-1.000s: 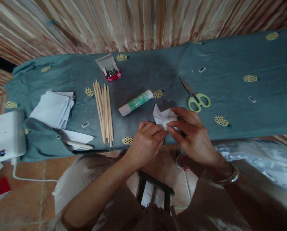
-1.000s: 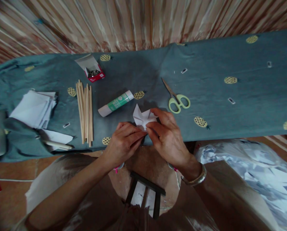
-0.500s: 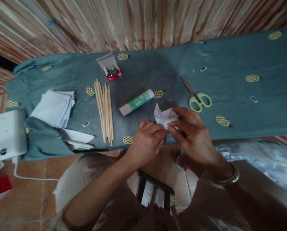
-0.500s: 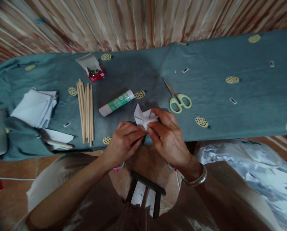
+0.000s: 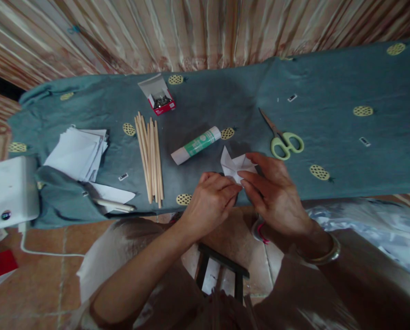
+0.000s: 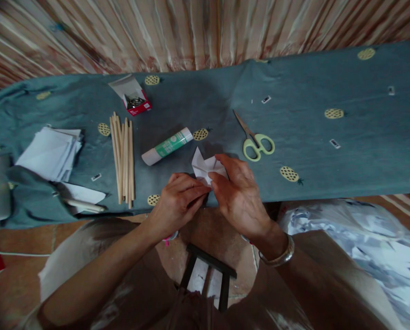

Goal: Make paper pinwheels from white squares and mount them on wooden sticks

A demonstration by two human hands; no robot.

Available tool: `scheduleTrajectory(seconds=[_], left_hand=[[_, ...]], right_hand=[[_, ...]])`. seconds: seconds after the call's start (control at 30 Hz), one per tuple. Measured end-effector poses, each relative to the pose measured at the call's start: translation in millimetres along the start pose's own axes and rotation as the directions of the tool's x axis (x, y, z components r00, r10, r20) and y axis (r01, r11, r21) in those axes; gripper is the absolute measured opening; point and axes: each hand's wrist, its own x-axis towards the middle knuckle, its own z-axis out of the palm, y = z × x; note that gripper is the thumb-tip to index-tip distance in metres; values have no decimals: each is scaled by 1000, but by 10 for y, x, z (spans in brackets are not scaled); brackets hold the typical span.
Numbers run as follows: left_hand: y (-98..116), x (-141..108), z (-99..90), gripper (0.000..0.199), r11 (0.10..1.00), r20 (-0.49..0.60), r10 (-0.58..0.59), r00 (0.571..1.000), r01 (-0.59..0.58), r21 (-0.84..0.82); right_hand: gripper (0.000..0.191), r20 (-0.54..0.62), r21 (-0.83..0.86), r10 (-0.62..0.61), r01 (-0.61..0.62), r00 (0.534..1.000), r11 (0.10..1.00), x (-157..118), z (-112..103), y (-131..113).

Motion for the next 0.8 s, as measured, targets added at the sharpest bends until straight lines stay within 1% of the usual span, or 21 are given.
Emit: scheduleTrajectory(seconds=[0.17, 0.3, 0.4, 0.53, 0.6, 0.7, 0.8], left_hand=[[-3, -3, 5, 18, 1000, -5, 1, 1000, -1, 5], [-4, -1, 13, 17, 1000, -17, 10, 1000, -10, 1], [-3, 6, 11, 17, 1000, -26, 21, 999, -20, 4], [-1, 15, 3, 17, 999, 5, 14, 1000, -15, 36], [-1, 17, 1, 17, 998, 2, 22, 1000, -22, 52], [-1, 15, 7, 18, 997, -9, 28, 1000, -27, 67], [-4, 10, 17, 17, 998, 6, 10, 1000, -10, 68]], right_hand=[[21, 49, -49, 11, -9, 999, 999, 2, -1, -15], [24, 83, -154, -29, 42, 996, 987, -5, 10, -11], [24, 76, -200, -66, 81, 995, 976, -38, 66, -6], [30, 41, -158, -53, 59, 998, 986, -99, 169, -25], [32, 28, -131, -38, 42, 999, 990, -113, 188, -37], [29, 26, -77, -20, 22, 999, 997, -99, 149, -30], [27, 22, 55, 50, -52, 998, 997, -62, 68, 3]])
